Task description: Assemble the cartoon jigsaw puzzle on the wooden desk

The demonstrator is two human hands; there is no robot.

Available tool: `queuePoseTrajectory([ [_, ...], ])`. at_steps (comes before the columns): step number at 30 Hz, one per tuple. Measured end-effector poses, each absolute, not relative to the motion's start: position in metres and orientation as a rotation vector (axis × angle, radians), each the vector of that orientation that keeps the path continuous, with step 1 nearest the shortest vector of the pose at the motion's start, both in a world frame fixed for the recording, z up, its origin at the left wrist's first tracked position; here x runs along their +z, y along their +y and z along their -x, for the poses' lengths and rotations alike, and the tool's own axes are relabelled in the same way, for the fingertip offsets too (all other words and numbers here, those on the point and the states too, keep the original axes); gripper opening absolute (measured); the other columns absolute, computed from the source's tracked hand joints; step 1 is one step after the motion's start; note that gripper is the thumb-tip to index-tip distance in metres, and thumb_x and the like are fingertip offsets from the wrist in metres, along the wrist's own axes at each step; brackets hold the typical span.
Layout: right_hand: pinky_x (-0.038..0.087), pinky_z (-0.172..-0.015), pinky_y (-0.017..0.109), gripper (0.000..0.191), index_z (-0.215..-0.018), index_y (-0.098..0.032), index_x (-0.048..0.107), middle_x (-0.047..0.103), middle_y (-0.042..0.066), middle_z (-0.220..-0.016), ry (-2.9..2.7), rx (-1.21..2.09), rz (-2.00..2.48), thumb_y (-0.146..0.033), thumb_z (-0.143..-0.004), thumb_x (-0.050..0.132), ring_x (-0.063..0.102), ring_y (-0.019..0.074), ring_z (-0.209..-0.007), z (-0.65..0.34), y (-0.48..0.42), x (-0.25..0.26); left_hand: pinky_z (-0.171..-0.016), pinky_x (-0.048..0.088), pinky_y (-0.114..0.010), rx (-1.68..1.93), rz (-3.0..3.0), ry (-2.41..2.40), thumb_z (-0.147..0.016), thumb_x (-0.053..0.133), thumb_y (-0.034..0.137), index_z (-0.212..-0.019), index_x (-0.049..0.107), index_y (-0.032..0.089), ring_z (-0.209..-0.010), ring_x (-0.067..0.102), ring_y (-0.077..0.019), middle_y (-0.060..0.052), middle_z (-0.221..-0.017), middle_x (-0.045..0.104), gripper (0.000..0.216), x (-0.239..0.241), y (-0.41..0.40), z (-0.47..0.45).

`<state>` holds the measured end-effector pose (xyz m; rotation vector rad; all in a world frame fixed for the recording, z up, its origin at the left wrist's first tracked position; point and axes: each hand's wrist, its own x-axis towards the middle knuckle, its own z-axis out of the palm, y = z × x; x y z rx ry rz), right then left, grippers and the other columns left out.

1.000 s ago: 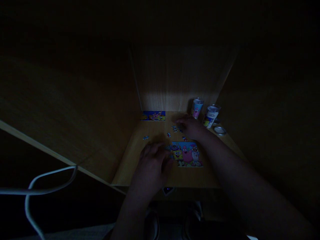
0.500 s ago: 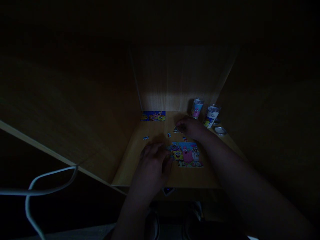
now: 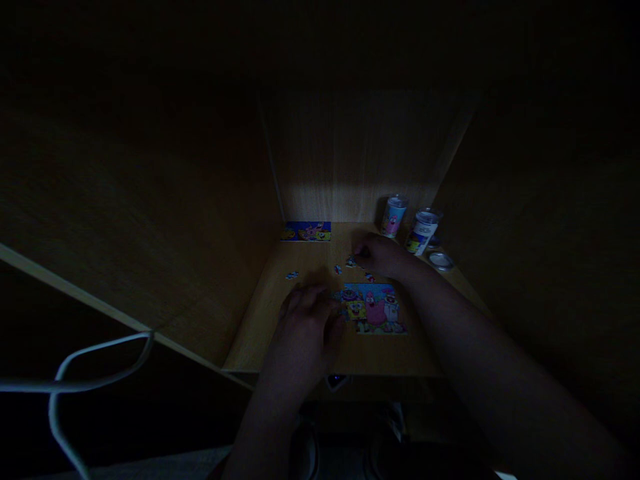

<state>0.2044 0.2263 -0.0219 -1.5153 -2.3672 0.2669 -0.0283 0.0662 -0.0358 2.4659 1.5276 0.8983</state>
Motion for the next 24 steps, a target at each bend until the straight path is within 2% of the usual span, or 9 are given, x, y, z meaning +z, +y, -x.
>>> queuePoseTrajectory([
  [7, 0.053, -0.082, 0.026, 0.012, -0.099, -0.018, 0.081, 0.081, 0.008, -0.1, -2.327, 0.377, 1.536, -0.02, -0.09, 0.073, 0.075, 0.0201, -0.093, -0.2025, 0.2266, -0.022, -0.117, 0.047, -0.056, 0.908, -2.475, 1.52, -0.098, 0.069, 0.018, -0.107, 0.072, 0.025, -0.129, 0.06, -0.0311, -0.009, -0.13, 0.066, 0.012, -0.0339, 0.0654, 0.0276],
  [11, 0.054, -0.087, 0.028, 0.021, -0.11, -0.017, 0.079, 0.08, 0.01, -0.112, -2.313, 0.319, 1.495, -0.017, -0.09, 0.073, 0.075, 0.0211, -0.099, -0.2032, 0.2258, -0.0225, -0.117, 0.048, -0.058, 0.902, -2.471, 1.526, -0.098, 0.069, 0.018, -0.107, 0.073, 0.024, -0.128, 0.06, -0.0315, -0.01, -0.13, 0.066, 0.012, -0.0353, 0.0658, 0.0281],
  [14, 0.054, -0.091, 0.029, 0.021, -0.112, -0.018, 0.079, 0.079, 0.011, -0.118, -2.344, 0.283, 1.439, -0.018, -0.094, 0.069, 0.074, 0.0216, -0.104, -0.2046, 0.2258, -0.0233, -0.116, 0.048, -0.058, 0.916, -2.465, 1.528, -0.098, 0.069, 0.019, -0.108, 0.072, 0.025, -0.128, 0.06, -0.0317, -0.009, -0.131, 0.066, 0.012, -0.0357, 0.0657, 0.0282],
  [24, 0.054, -0.086, 0.029, 0.015, -0.105, -0.017, 0.079, 0.08, 0.01, -0.109, -2.364, 0.337, 1.487, -0.027, -0.096, 0.074, 0.075, 0.0219, -0.099, -0.2095, 0.2313, -0.0263, -0.117, 0.047, -0.057, 0.887, -2.457, 1.534, -0.099, 0.068, 0.019, -0.108, 0.073, 0.024, -0.128, 0.06, -0.0315, -0.009, -0.131, 0.066, 0.011, -0.0355, 0.0663, 0.0279],
])
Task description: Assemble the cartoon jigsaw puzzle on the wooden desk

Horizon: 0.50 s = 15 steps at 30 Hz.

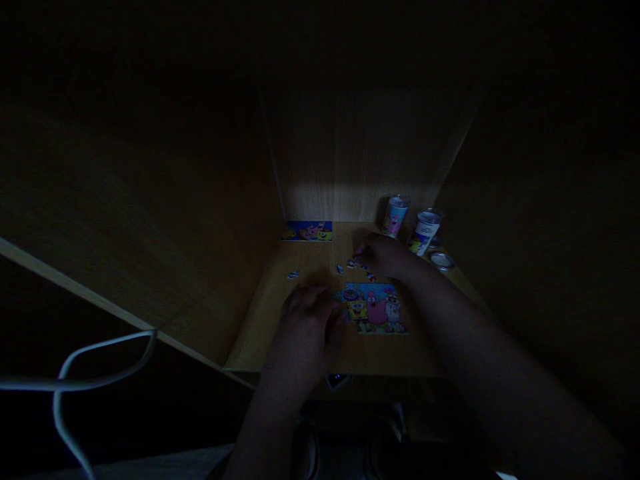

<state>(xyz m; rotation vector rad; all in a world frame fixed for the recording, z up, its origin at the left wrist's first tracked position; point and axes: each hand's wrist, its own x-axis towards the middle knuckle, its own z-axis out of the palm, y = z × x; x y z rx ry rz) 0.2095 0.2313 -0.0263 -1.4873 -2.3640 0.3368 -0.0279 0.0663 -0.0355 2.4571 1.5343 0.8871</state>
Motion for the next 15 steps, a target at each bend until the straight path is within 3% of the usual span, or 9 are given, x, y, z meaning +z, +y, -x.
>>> queuePoseTrajectory([
  [7, 0.054, -0.085, 0.03, 0.005, -0.097, -0.018, 0.075, 0.08, 0.008, -0.101, -2.233, 0.468, 1.404, -0.018, -0.092, 0.075, 0.074, 0.0206, -0.094, -0.204, 0.226, -0.021, -0.116, 0.048, -0.057, 0.886, -2.461, 1.534, -0.1, 0.068, 0.019, -0.107, 0.072, 0.024, -0.124, 0.061, -0.0309, -0.008, -0.127, 0.067, 0.01, -0.035, 0.066, 0.028],
  [15, 0.056, -0.087, 0.033, 0.007, -0.097, -0.019, 0.076, 0.081, 0.004, -0.1, -2.012, 1.074, 1.174, -0.021, -0.09, 0.076, 0.073, 0.0172, -0.092, -0.195, 0.224, -0.02, -0.117, 0.047, -0.056, 0.902, -2.447, 1.546, -0.099, 0.069, 0.018, -0.106, 0.072, 0.024, -0.123, 0.062, -0.03, -0.008, -0.126, 0.069, 0.009, -0.034, 0.066, 0.027],
])
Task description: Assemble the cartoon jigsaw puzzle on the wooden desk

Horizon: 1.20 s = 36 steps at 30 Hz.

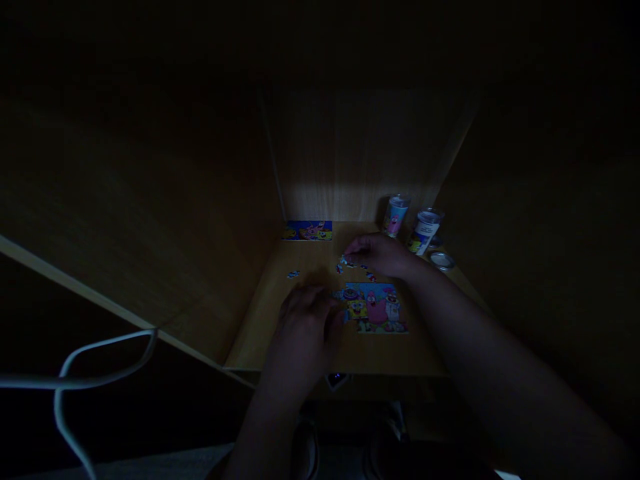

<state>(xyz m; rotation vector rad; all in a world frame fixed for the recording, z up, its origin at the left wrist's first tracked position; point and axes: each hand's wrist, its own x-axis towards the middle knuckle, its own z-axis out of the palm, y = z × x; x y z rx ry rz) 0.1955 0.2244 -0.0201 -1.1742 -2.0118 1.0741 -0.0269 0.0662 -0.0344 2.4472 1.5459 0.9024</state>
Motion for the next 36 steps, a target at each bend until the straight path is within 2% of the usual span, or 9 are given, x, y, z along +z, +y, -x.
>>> queuePoseTrajectory([
  [3, 0.055, -0.088, 0.033, 0.008, -0.096, -0.019, 0.076, 0.08, 0.003, -0.098, -1.988, 1.136, 1.138, -0.022, -0.088, 0.076, 0.072, 0.0167, -0.09, -0.195, 0.225, -0.021, -0.118, 0.045, -0.056, 0.876, -2.46, 1.521, -0.099, 0.071, 0.024, -0.108, 0.072, 0.024, -0.126, 0.061, -0.0305, -0.008, -0.129, 0.068, 0.008, -0.035, 0.066, 0.028],
  [8, 0.054, -0.085, 0.032, 0.014, -0.097, -0.019, 0.075, 0.079, 0.003, -0.097, -1.986, 1.176, 1.088, -0.027, -0.087, 0.078, 0.071, 0.0163, -0.088, -0.197, 0.225, -0.021, -0.119, 0.044, -0.057, 0.86, -2.483, 1.504, -0.096, 0.079, 0.034, -0.112, 0.071, 0.025, -0.129, 0.059, -0.0316, -0.007, -0.133, 0.066, 0.02, -0.037, 0.064, 0.029],
  [13, 0.052, -0.07, 0.028, 0.023, -0.103, -0.019, 0.076, 0.078, 0.002, -0.095, -2.047, 1.292, 1.081, -0.035, -0.086, 0.08, 0.067, 0.0144, -0.077, -0.2, 0.221, -0.017, -0.12, 0.044, -0.057, 0.855, -2.49, 1.505, -0.097, 0.078, 0.034, -0.111, 0.071, 0.026, -0.13, 0.058, -0.0319, -0.007, -0.134, 0.066, 0.017, -0.036, 0.064, 0.029],
  [19, 0.05, -0.065, 0.024, 0.033, -0.107, -0.019, 0.075, 0.074, -0.002, -0.085, -1.982, 1.608, 0.979, -0.039, -0.083, 0.086, 0.064, 0.0111, -0.07, -0.201, 0.214, -0.014, -0.121, 0.043, -0.057, 0.842, -2.508, 1.48, -0.096, 0.078, 0.029, -0.119, 0.073, 0.028, -0.133, 0.058, -0.0314, -0.006, -0.139, 0.066, 0.023, -0.034, 0.064, 0.029],
  [24, 0.058, -0.067, 0.023, 0.043, -0.103, -0.018, 0.064, 0.074, -0.001, -0.089, -1.931, 2.124, 0.827, -0.036, -0.078, 0.093, 0.073, 0.0124, -0.075, -0.207, 0.202, -0.009, -0.122, 0.041, -0.058, 0.783, -2.512, 1.487, -0.098, 0.075, 0.028, -0.124, 0.073, 0.029, -0.134, 0.057, -0.0318, -0.007, -0.139, 0.065, 0.026, -0.032, 0.065, 0.028],
  [27, 0.061, -0.066, 0.024, 0.048, -0.105, -0.018, 0.058, 0.074, 0.0, -0.097, -1.923, 2.371, 0.718, -0.031, -0.076, 0.095, 0.077, 0.0149, -0.078, -0.21, 0.195, -0.008, -0.122, 0.042, -0.057, 0.779, -2.504, 1.493, -0.099, 0.072, 0.026, -0.121, 0.074, 0.028, -0.133, 0.058, -0.0314, -0.007, -0.138, 0.066, 0.022, -0.032, 0.065, 0.028],
  [30, 0.065, -0.069, 0.027, 0.051, -0.107, -0.018, 0.057, 0.072, 0.001, -0.103, -1.909, 2.412, 0.691, -0.028, -0.076, 0.096, 0.08, 0.0183, -0.085, -0.211, 0.193, -0.009, -0.121, 0.043, -0.057, 0.776, -2.506, 1.496, -0.099, 0.072, 0.025, -0.119, 0.074, 0.028, -0.132, 0.058, -0.0313, -0.007, -0.138, 0.066, 0.02, -0.031, 0.064, 0.028],
  [36, 0.067, -0.078, 0.03, 0.05, -0.108, -0.019, 0.058, 0.069, -0.002, -0.1, -1.908, 2.383, 0.835, -0.026, -0.075, 0.096, 0.08, 0.0208, -0.095, -0.21, 0.195, -0.013, -0.121, 0.043, -0.058, 0.782, -2.498, 1.491, -0.1, 0.071, 0.024, -0.114, 0.073, 0.026, -0.132, 0.058, -0.0318, -0.008, -0.137, 0.066, 0.015, -0.03, 0.064, 0.027],
])
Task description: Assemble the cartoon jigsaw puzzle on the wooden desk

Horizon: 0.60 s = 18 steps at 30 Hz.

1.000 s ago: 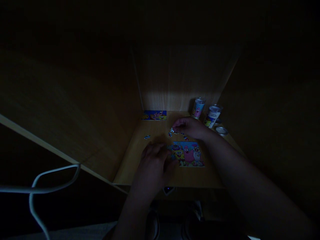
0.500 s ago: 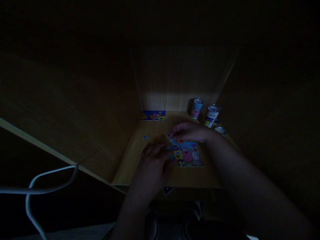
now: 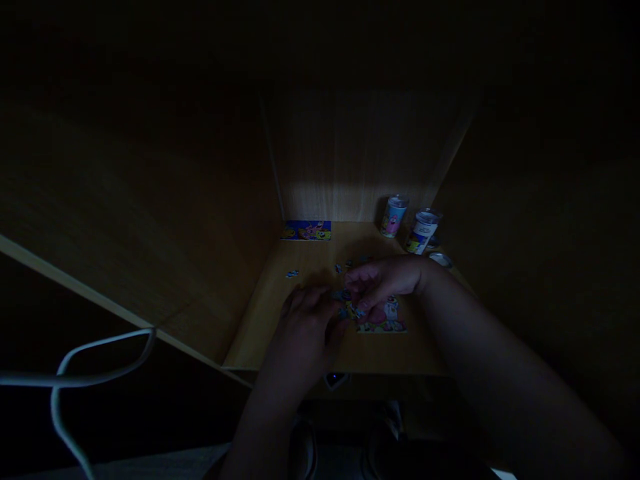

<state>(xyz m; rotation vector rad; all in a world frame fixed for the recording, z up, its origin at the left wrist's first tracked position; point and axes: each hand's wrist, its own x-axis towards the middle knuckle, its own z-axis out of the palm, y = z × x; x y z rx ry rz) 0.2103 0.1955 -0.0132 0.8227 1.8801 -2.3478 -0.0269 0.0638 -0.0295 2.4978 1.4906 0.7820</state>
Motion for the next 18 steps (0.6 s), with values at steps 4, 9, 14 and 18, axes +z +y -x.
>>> queuePoseTrajectory([
  [4, 0.067, -0.076, 0.03, 0.05, -0.107, -0.018, 0.058, 0.07, 0.0, -0.102, 1.894, -2.368, -0.773, -0.027, -0.075, 0.096, 0.08, 0.0205, -0.095, -0.2101, 0.1943, -0.0114, -0.121, 0.043, -0.057, 0.788, -2.499, 1.49, -0.1, 0.07, 0.024, -0.116, 0.073, 0.026, -0.133, 0.057, -0.0315, -0.008, -0.139, 0.065, 0.017, -0.0304, 0.0641, 0.0271],
  [9, 0.066, -0.073, 0.029, 0.047, -0.106, -0.018, 0.058, 0.072, 0.001, -0.102, 1.935, -2.366, -0.766, -0.027, -0.077, 0.094, 0.078, 0.0185, -0.093, -0.2087, 0.1927, -0.0094, -0.121, 0.041, -0.06, 0.762, -2.519, 1.497, -0.1, 0.07, 0.026, -0.12, 0.073, 0.027, -0.133, 0.057, -0.0325, -0.009, -0.139, 0.065, 0.02, -0.031, 0.065, 0.0279],
  [14, 0.065, -0.074, 0.027, 0.048, -0.104, -0.018, 0.059, 0.071, 0.0, -0.1, 1.936, -2.344, -0.818, -0.029, -0.075, 0.095, 0.078, 0.0187, -0.095, -0.2072, 0.1941, -0.014, -0.121, 0.041, -0.058, 0.757, -2.525, 1.482, -0.099, 0.072, 0.023, -0.123, 0.072, 0.027, -0.132, 0.058, -0.0315, -0.008, -0.139, 0.065, 0.025, -0.0293, 0.0647, 0.0278],
  [18, 0.065, -0.075, 0.028, 0.049, -0.105, -0.018, 0.059, 0.07, 0.0, -0.1, 1.94, -2.346, -0.841, -0.029, -0.075, 0.095, 0.078, 0.0189, -0.095, -0.207, 0.1947, -0.0159, -0.122, 0.04, -0.059, 0.742, -2.524, 1.491, -0.098, 0.073, 0.023, -0.119, 0.072, 0.026, -0.132, 0.058, -0.0316, -0.008, -0.137, 0.066, 0.021, -0.0291, 0.0648, 0.0274],
])
